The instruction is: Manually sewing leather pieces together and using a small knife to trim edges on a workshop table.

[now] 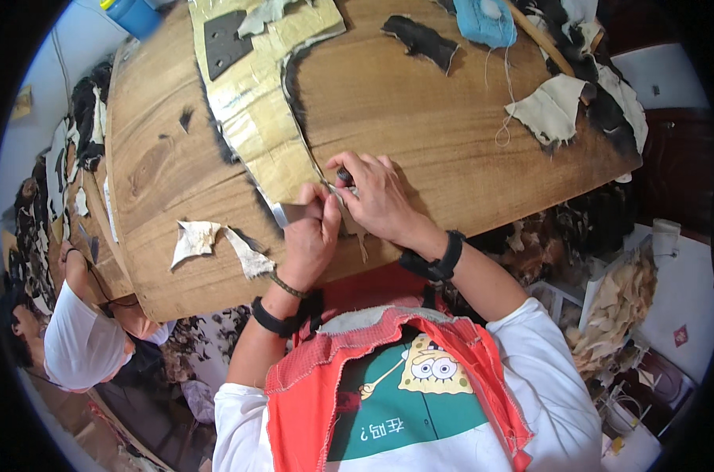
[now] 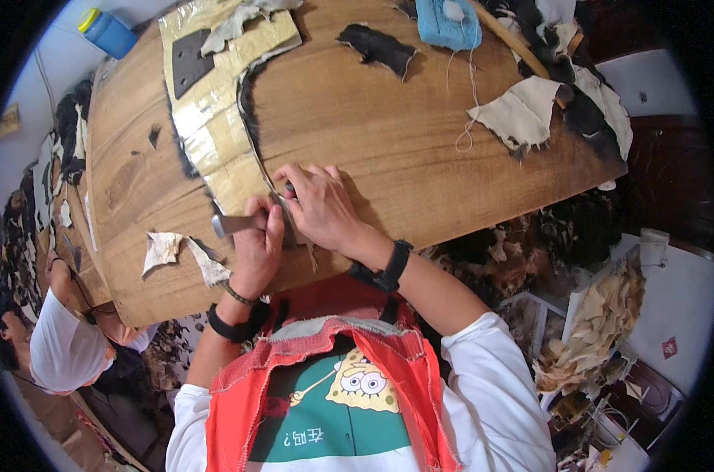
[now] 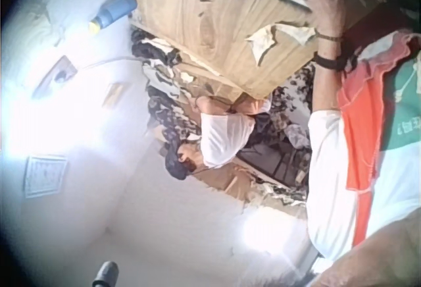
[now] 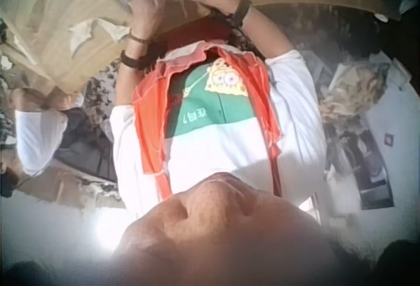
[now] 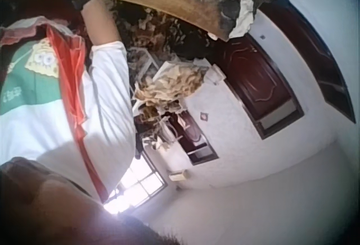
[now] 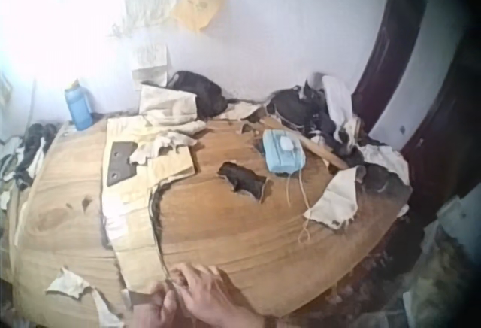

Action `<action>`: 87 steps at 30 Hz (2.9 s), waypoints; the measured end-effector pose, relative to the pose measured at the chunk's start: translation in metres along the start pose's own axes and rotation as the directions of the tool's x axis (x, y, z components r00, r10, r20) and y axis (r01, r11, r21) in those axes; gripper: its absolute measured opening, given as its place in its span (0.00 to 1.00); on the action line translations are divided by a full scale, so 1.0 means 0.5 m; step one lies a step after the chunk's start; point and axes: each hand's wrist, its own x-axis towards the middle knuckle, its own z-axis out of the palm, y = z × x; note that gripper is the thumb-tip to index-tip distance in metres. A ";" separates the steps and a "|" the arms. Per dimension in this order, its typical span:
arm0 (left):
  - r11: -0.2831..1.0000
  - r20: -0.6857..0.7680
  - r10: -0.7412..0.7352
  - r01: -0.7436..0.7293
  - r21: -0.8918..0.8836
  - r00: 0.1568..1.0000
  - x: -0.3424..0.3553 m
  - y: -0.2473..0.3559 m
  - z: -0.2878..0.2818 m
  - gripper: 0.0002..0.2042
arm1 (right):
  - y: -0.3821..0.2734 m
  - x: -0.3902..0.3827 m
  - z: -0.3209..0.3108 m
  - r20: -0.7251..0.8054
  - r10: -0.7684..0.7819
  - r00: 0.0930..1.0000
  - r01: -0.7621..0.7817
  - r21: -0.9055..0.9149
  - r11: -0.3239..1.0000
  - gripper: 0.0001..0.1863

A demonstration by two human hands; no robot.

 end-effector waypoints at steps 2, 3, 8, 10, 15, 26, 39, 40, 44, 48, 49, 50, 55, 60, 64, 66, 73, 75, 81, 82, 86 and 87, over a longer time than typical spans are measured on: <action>0.982 -0.043 0.107 -0.098 0.163 0.993 0.011 -0.002 0.001 0.06 | 0.005 -0.003 0.007 -0.086 -0.112 0.990 0.109 -0.032 0.994 0.15; 0.983 -0.035 0.099 -0.092 0.159 0.995 0.015 -0.003 0.004 0.07 | 0.007 -0.004 0.009 -0.115 -0.145 0.983 0.150 0.038 0.988 0.15; 1.000 -0.058 0.007 -0.007 0.004 0.998 0.033 0.000 0.013 0.07 | 0.000 -0.012 0.004 -0.085 -0.121 0.989 0.127 0.071 0.989 0.17; 1.000 -0.043 0.001 0.000 0.031 0.999 0.019 0.007 0.009 0.07 | -0.009 -0.011 -0.002 -0.065 0.093 0.993 -0.077 0.223 0.972 0.18; 0.996 0.000 0.027 -0.027 0.090 1.000 -0.039 0.016 0.014 0.07 | -0.040 -0.045 -0.019 -0.114 0.185 0.976 -0.122 0.418 0.900 0.17; 0.996 0.040 0.089 -0.090 0.020 0.995 -0.111 0.045 0.003 0.08 | -0.092 -0.092 -0.178 -0.367 0.052 0.929 -0.115 -0.151 0.982 0.23; 0.751 0.089 0.315 -0.305 0.586 0.945 -0.106 0.024 -0.086 0.29 | -0.013 -0.027 -0.250 0.194 0.085 0.977 -0.210 0.842 0.497 0.18; 0.764 0.147 0.300 -0.330 0.555 0.942 -0.096 0.008 -0.095 0.24 | -0.006 0.000 -0.267 0.224 0.209 0.952 -0.247 0.965 0.091 0.19; 0.834 0.189 0.256 -0.316 0.453 0.948 -0.086 -0.005 -0.108 0.12 | -0.015 0.043 -0.277 0.368 0.113 0.923 -0.373 0.927 0.025 0.19; 0.976 -0.196 0.139 -0.101 0.191 0.971 -0.039 0.047 -0.152 0.04 | -0.040 0.066 -0.213 0.610 -0.099 0.786 -0.571 0.778 0.262 0.12; 1.000 -0.446 -0.022 0.022 -0.006 0.895 -0.018 0.061 -0.168 0.07 | -0.044 0.072 -0.186 0.613 -0.141 0.777 -0.500 0.737 0.454 0.13; 0.990 -0.690 -0.120 0.033 -0.138 0.714 -0.004 0.071 -0.185 0.11 | -0.049 0.078 -0.159 0.621 -0.181 0.763 -0.399 0.672 0.624 0.13; 0.902 -0.698 -0.377 0.412 -0.128 0.609 -0.064 0.086 -0.101 0.10 | -0.058 0.114 -0.044 0.613 -0.433 0.661 0.079 0.517 0.852 0.12; 0.758 -0.710 -0.163 0.548 0.355 0.686 -0.126 0.040 0.023 0.06 | -0.047 0.135 0.032 0.515 -0.603 0.609 0.383 0.476 0.792 0.12; 0.695 -0.727 -0.226 0.630 0.346 0.649 -0.106 0.038 0.034 0.08 | -0.036 0.141 0.055 0.528 -0.620 0.581 0.475 0.399 0.785 0.11; 0.676 -0.727 -0.229 0.643 0.360 0.648 -0.098 0.039 0.032 0.08 | -0.037 0.141 0.066 0.547 -0.610 0.573 0.486 0.372 0.791 0.11; 0.709 -0.733 -0.135 0.582 0.399 0.667 -0.097 0.024 0.043 0.06 | -0.041 0.142 0.075 0.479 -0.648 0.592 0.520 0.388 0.761 0.09; 0.772 -0.761 -0.062 0.514 0.374 0.645 -0.099 0.029 0.044 0.05 | -0.031 0.139 0.052 0.505 -0.657 0.559 0.520 0.403 0.753 0.10; 0.856 -0.761 0.015 0.385 0.345 0.649 -0.121 0.088 0.059 0.08 | 0.004 0.133 -0.030 0.670 -0.624 0.402 0.495 0.414 0.764 0.12; 0.849 -0.764 0.021 0.392 0.354 0.645 -0.127 0.097 0.061 0.08 | 0.007 0.133 -0.040 0.678 -0.636 0.369 0.436 0.478 0.763 0.13; 0.846 -0.741 0.100 0.335 0.415 0.664 -0.155 0.119 0.062 0.09 | 0.019 0.137 -0.068 0.706 -0.652 0.275 0.438 0.512 0.739 0.13; 0.862 -0.794 0.105 0.344 0.373 0.599 -0.165 0.119 0.054 0.09 | 0.022 0.137 -0.071 0.701 -0.659 0.273 0.447 0.515 0.732 0.13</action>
